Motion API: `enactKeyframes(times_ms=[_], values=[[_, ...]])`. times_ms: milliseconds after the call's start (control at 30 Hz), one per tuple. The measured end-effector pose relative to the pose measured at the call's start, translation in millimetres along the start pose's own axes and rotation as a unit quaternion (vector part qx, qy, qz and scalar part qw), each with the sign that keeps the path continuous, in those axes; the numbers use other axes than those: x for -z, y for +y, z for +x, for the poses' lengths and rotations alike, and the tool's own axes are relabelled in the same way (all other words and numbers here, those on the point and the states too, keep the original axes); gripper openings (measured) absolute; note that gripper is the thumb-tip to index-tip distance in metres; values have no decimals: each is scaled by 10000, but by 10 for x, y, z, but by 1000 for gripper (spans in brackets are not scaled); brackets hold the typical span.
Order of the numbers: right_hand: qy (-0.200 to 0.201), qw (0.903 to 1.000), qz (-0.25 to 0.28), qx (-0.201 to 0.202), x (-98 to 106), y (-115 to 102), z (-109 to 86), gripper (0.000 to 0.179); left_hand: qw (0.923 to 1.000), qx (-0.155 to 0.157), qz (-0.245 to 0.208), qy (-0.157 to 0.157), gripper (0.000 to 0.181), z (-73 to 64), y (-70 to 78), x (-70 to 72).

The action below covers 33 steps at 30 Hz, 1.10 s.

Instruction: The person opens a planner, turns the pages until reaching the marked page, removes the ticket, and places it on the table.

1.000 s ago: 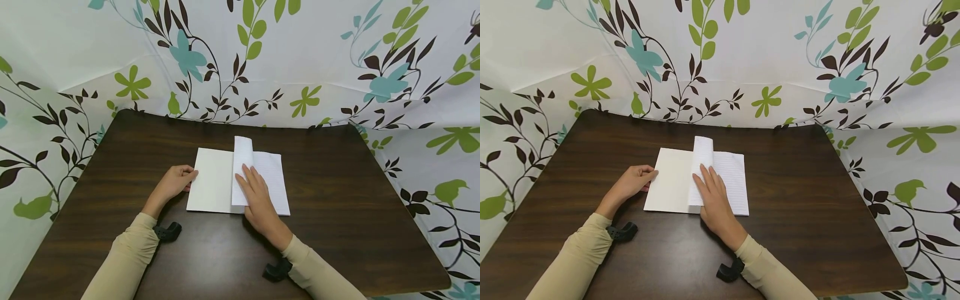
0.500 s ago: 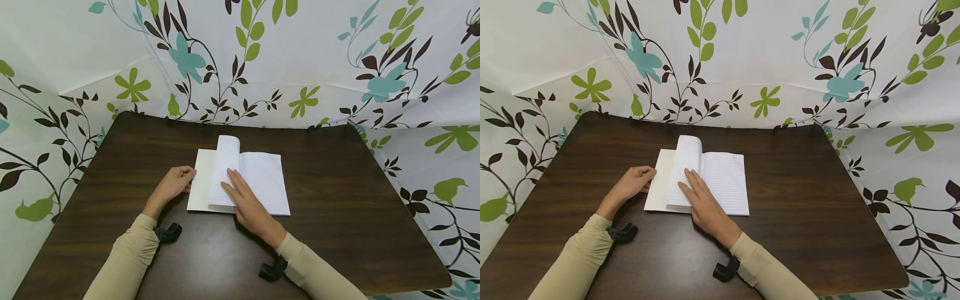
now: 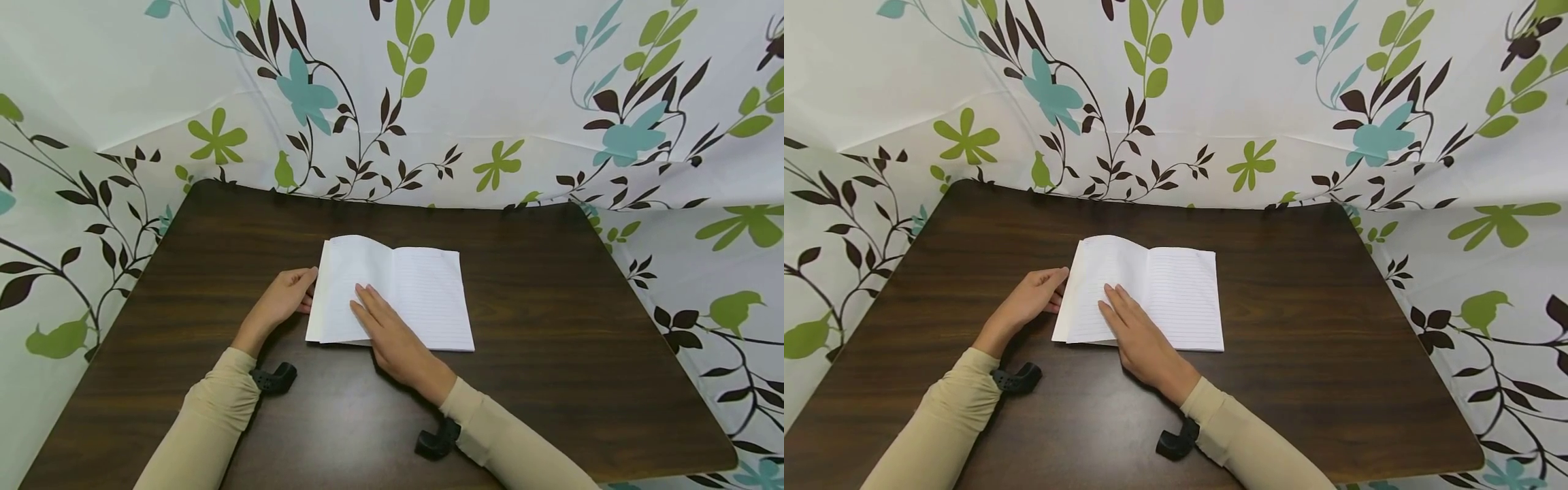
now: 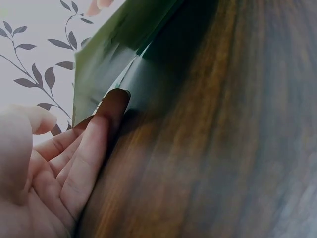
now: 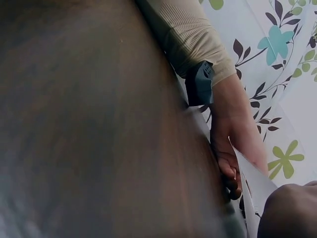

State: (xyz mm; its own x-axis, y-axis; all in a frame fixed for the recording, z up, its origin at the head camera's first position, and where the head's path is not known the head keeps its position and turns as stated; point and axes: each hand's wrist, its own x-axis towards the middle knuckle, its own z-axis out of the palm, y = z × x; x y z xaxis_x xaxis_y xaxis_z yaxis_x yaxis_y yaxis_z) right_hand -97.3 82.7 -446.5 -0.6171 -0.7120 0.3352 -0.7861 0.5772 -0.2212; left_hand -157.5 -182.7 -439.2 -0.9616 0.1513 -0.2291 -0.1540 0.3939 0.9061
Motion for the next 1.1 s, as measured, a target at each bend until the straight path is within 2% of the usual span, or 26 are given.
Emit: enactKeyframes(times_ms=[167,433,600,700,800,900,1100], values=[[-264,9996,-31,-99,-22,-19,3,62,9999,-75,-70,-75,56,6,14,4],[-409,9990,-84,-173,-44,-26,37,69,9995,-248,54,-185,51,15,27,23],[-580,9974,250,-337,-30,7,37,67,9995,-265,38,-180,43,26,24,17],[-498,9963,475,-508,-11,66,25,63,9995,-246,115,-134,40,17,18,15],[-234,9945,653,-783,29,150,-6,55,9996,-168,229,-88,40,4,7,16],[78,9893,789,-1225,96,256,-51,44,9996,-111,258,-92,40,-9,8,15],[570,9671,768,-2357,242,532,-192,34,9996,-92,191,-177,41,-5,26,-1]])
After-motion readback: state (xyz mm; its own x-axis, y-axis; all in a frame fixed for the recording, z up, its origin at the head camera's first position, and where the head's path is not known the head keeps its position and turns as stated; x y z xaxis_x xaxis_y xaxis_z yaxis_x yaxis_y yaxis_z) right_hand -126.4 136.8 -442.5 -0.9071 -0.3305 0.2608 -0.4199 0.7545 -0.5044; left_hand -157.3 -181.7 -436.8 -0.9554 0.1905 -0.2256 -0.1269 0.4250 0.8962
